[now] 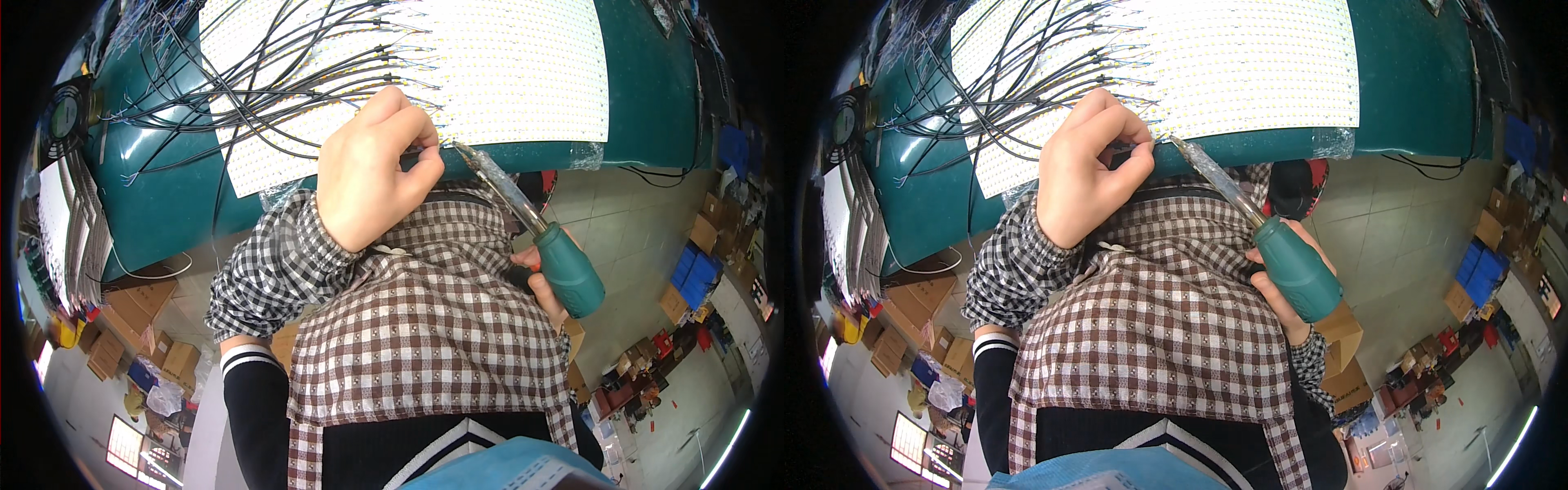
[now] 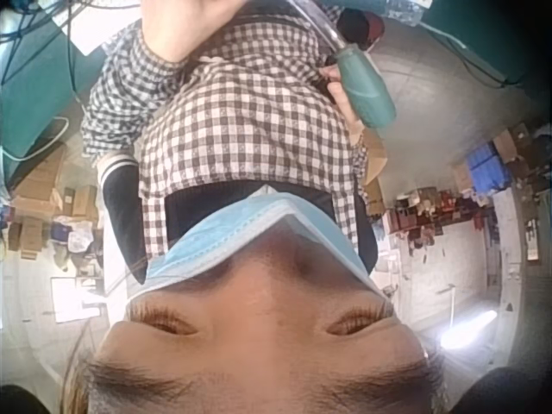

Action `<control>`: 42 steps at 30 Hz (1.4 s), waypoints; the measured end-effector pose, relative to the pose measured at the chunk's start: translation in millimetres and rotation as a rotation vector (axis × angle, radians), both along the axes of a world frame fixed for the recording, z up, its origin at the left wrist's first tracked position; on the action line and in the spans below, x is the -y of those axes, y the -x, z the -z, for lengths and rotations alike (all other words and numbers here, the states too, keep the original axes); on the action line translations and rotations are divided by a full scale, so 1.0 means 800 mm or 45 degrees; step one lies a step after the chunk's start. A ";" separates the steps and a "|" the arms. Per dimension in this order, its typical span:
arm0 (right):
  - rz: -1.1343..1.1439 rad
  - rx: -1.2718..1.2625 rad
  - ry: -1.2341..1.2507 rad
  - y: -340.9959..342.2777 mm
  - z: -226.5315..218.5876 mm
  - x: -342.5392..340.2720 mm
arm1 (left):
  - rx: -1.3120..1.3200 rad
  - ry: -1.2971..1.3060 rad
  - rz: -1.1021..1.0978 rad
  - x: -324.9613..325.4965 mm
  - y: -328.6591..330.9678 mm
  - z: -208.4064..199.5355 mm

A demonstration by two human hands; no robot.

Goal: The person uses a soldering iron to attach black wires to a large LED panel on a green workbench. They repeatedly pick up wires, position them on the panel, and apply the soldering iron to secure the connections.

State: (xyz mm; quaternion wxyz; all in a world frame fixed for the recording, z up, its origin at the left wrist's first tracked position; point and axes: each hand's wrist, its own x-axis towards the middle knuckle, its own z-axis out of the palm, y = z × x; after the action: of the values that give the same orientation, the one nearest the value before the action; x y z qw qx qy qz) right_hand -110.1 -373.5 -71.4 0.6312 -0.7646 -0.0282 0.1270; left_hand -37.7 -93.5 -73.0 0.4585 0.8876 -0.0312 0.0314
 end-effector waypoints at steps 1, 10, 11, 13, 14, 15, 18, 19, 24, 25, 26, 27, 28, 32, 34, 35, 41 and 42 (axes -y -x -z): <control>0.024 -0.003 -0.008 0.003 0.004 0.000 | -0.008 -0.004 -0.001 0.000 0.000 -0.001; -0.081 0.023 0.105 0.003 0.010 0.014 | 0.006 -0.009 -0.006 0.001 0.000 -0.001; -0.078 0.030 0.097 0.004 0.011 0.014 | 0.004 -0.009 -0.007 0.001 0.000 -0.001; -0.047 0.014 0.056 0.005 0.012 0.012 | -0.001 -0.014 -0.004 0.001 -0.001 -0.002; -0.042 0.005 0.043 0.005 0.012 0.012 | -0.004 -0.017 -0.005 0.001 -0.001 -0.002; -0.037 -0.004 0.031 0.005 0.011 0.011 | -0.003 -0.015 -0.005 0.001 -0.001 -0.002; -0.074 0.018 0.061 0.005 0.011 0.015 | -0.003 -0.010 -0.002 0.001 -0.001 -0.002; -0.079 0.027 0.075 0.005 0.011 0.015 | -0.007 -0.010 0.002 0.001 -0.001 -0.002; -0.244 0.161 0.228 -0.002 0.011 0.027 | -0.008 -0.018 0.003 0.000 -0.001 -0.002; -0.114 0.066 0.124 0.003 0.007 0.016 | -0.009 -0.016 0.003 0.001 -0.001 -0.002; -0.057 0.011 0.076 0.002 0.003 0.011 | -0.013 -0.011 0.001 0.001 -0.001 -0.002; 0.001 -0.044 0.026 0.002 -0.001 0.006 | -0.008 -0.010 0.001 0.001 -0.001 -0.002; -0.013 -0.057 0.030 -0.001 -0.005 0.004 | -0.003 -0.009 0.001 0.000 -0.001 -0.001; 0.161 -0.055 -0.097 0.011 0.006 -0.002 | -0.004 -0.010 0.009 0.001 -0.002 -0.002; 0.161 -0.071 -0.156 0.012 0.009 0.000 | -0.013 -0.025 0.004 0.002 -0.002 -0.002; 0.162 -0.079 -0.185 0.011 0.009 0.001 | -0.016 -0.031 0.002 0.002 -0.002 -0.002; 0.191 -0.038 -0.456 -0.015 0.002 0.000 | 0.005 -0.014 -0.026 0.001 -0.001 -0.006; 0.199 -0.028 -0.521 -0.025 0.003 0.001 | -0.019 -0.040 -0.013 0.000 0.002 -0.011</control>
State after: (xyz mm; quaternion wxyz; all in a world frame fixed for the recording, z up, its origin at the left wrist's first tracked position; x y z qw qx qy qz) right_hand -90.4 -374.3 -73.7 0.7815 -0.6189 0.0129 0.0777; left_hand -39.2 -93.4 -64.0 0.4445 0.8951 -0.0239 0.0267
